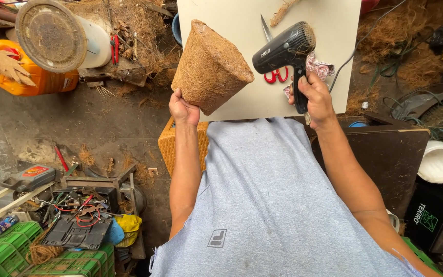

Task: Applying adhesive to a fiber cone using a spray gun and then drying it with a hair dryer.

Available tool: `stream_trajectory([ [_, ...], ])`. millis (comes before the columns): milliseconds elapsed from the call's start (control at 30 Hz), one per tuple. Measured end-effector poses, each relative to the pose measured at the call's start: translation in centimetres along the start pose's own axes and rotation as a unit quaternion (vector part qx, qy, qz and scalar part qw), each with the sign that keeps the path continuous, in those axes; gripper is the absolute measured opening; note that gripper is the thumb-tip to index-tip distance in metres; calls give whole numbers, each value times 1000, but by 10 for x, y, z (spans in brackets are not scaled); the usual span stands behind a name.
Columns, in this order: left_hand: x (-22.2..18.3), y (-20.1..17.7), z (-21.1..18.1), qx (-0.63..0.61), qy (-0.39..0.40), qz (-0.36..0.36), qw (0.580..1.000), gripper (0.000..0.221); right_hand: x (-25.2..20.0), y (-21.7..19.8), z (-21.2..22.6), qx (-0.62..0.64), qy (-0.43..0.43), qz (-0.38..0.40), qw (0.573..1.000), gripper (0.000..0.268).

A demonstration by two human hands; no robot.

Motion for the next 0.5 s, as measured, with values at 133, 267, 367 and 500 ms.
stream_trajectory([
  [133,-3,3,4,-10,7,-6,1000,46,-3,-1,-11,12,4,7,1000,29],
  [267,-1,1,3,-10,9,-8,1000,47,-3,1,-10,16,2,12,1000,29],
  [367,-2,1,2,-2,27,-12,1000,46,-4,3,-10,18,2,17,1000,29],
  [500,0,-13,-3,56,80,1,995,46,-6,17,0,11,-9,29,999,28],
])
Point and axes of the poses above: each hand's wrist, its own x-axis towards the middle knuckle, its own y-axis out of the palm, z = x × y, the point moved 8 cm from there along x, towards the middle knuckle, and after that the axes turned 10 degrees about -x, right-handed, at the moved point
